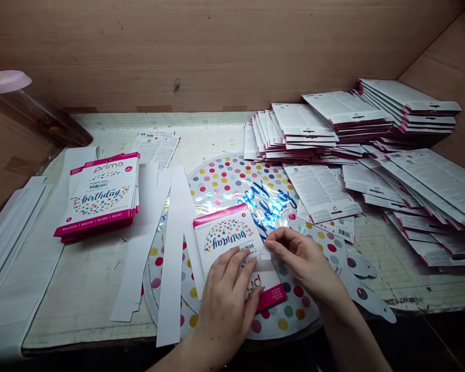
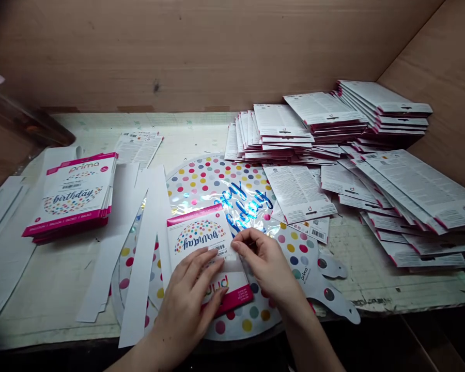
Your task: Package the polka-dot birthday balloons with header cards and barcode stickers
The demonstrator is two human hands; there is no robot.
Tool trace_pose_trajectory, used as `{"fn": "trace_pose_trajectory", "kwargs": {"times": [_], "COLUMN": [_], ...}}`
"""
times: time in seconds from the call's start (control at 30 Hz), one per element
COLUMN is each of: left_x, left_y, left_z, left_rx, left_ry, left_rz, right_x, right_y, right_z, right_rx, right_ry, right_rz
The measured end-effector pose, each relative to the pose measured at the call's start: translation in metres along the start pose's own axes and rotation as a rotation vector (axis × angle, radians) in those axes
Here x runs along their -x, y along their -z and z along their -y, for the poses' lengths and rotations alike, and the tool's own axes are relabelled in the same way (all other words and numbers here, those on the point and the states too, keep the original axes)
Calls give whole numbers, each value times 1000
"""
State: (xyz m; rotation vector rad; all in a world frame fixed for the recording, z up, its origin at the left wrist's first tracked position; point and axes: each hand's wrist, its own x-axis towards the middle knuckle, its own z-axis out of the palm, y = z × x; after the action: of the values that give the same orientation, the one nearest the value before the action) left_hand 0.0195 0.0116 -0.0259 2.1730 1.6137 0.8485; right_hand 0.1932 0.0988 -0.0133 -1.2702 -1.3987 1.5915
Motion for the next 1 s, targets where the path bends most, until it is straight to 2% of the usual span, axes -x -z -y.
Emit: {"fn": "trace_pose_trajectory", "kwargs": {"times": [0.07, 0.17, 0.3, 0.63, 1.0], "left_x": [1, 3, 3, 2, -2], "left_y": [-7, -12, -13, -13, -12], "left_z": [1, 0, 2, 0, -4], "left_rx": [-110, -182, -201, -221, -278], "left_ry": [-66, -90, -78, -59, -57], "left_rz": [-6, -8, 16, 38, 30], "right_x": [-10, -17, -19, -20, -22], "right_y": [2, 4, 4, 1, -2], "right_z": [-5, -11, -14, -11, -12], "right_rx": [61, 155, 252, 385, 437], "right_ry": [-10, 16, 75, 91, 125], "right_rz": [38, 67, 67, 44, 37]}}
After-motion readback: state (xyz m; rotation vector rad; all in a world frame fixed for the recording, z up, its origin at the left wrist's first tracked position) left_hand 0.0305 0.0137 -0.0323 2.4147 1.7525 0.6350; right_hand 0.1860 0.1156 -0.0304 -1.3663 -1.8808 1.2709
